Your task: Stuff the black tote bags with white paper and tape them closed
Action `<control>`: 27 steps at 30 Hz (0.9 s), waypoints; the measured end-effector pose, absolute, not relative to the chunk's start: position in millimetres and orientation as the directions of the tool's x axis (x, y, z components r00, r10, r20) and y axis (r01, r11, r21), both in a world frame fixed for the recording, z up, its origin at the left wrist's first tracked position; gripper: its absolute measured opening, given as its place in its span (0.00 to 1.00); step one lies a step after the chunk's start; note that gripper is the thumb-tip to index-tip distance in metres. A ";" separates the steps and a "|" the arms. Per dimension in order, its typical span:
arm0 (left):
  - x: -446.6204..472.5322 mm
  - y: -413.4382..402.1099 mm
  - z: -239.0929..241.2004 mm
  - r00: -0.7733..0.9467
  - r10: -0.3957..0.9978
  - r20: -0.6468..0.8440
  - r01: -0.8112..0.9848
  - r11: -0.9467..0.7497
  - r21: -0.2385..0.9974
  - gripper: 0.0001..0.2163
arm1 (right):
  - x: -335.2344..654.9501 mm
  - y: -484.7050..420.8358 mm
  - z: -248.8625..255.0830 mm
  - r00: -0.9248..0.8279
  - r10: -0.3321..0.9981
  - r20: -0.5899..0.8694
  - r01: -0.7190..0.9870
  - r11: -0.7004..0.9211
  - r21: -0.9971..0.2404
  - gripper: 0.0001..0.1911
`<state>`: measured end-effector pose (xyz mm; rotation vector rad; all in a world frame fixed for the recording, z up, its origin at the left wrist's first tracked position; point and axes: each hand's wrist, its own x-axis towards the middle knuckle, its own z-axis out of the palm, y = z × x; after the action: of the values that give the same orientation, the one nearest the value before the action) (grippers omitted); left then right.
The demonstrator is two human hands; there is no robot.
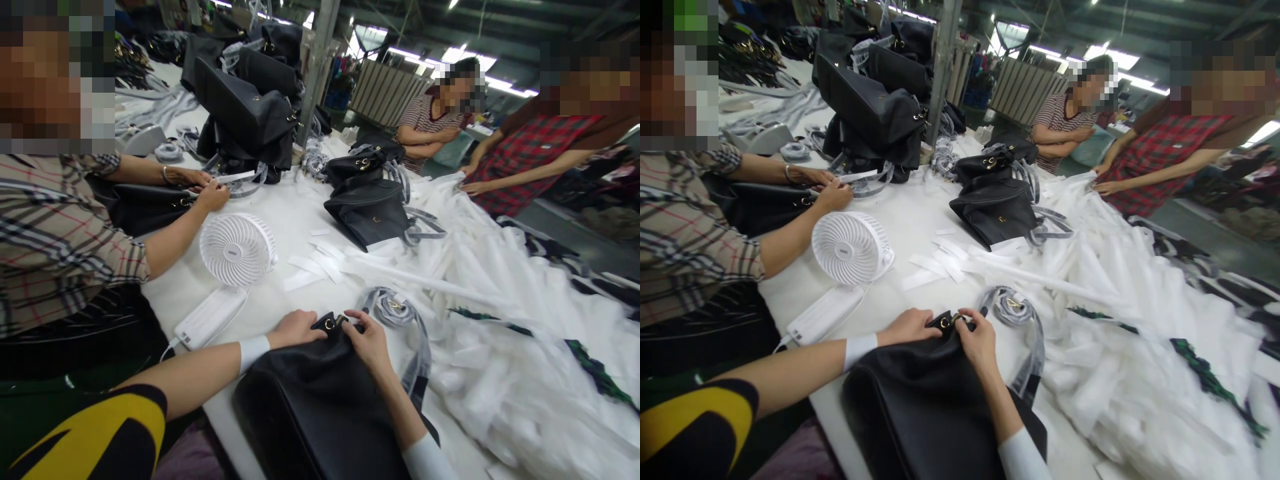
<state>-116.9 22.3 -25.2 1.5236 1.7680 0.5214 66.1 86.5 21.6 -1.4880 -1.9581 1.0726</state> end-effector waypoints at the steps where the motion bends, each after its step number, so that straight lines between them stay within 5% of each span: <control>1: -119.2 24.4 -21.0 -0.010 0.964 -0.265 0.686 0.200 0.700 0.19 | 62.5 90.8 19.0 -0.311 0.946 -0.095 0.601 0.119 -0.790 0.21; 5: -130.2 31.4 4.7 0.040 0.975 -0.219 0.702 0.128 0.700 0.21 | 53.2 103.4 12.2 -0.324 0.942 -0.085 0.601 0.136 -0.787 0.25; 9: -120.0 23.9 23.8 0.298 0.893 -0.338 0.715 0.026 0.699 0.20 | 49.4 104.2 14.0 -0.303 0.952 -0.052 0.641 0.163 -0.750 0.26; 12: -106.1 17.4 26.4 0.351 0.868 -0.351 0.770 -0.055 0.635 0.18 | 49.9 100.8 22.7 -0.453 0.886 0.096 0.661 0.406 -0.631 0.25; 14: -104.5 16.4 27.9 0.337 0.874 -0.351 0.782 -0.053 0.621 0.15 | 52.4 98.2 27.4 -0.687 0.716 0.125 0.564 0.634 -0.529 0.25; 18: -124.6 3.8 38.3 0.265 0.875 -0.406 0.704 0.112 0.702 0.22 | 55.6 95.9 22.0 -0.896 0.444 0.000 0.398 0.802 -0.445 0.23; 22: -148.8 -37.1 51.0 0.136 0.796 -0.590 0.548 0.435 0.714 0.52 | 47.6 99.3 5.6 -0.874 0.479 0.078 0.423 0.831 -0.362 0.24; 27: -146.5 -81.5 67.5 -0.046 0.694 -0.719 0.350 0.685 0.639 0.62 | 35.8 107.5 -5.3 -0.895 0.438 0.087 0.402 0.875 -0.268 0.26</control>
<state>-146.5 -81.5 67.5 0.8601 1.6520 0.3429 35.8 107.5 -5.3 -0.6534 -2.9013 0.3676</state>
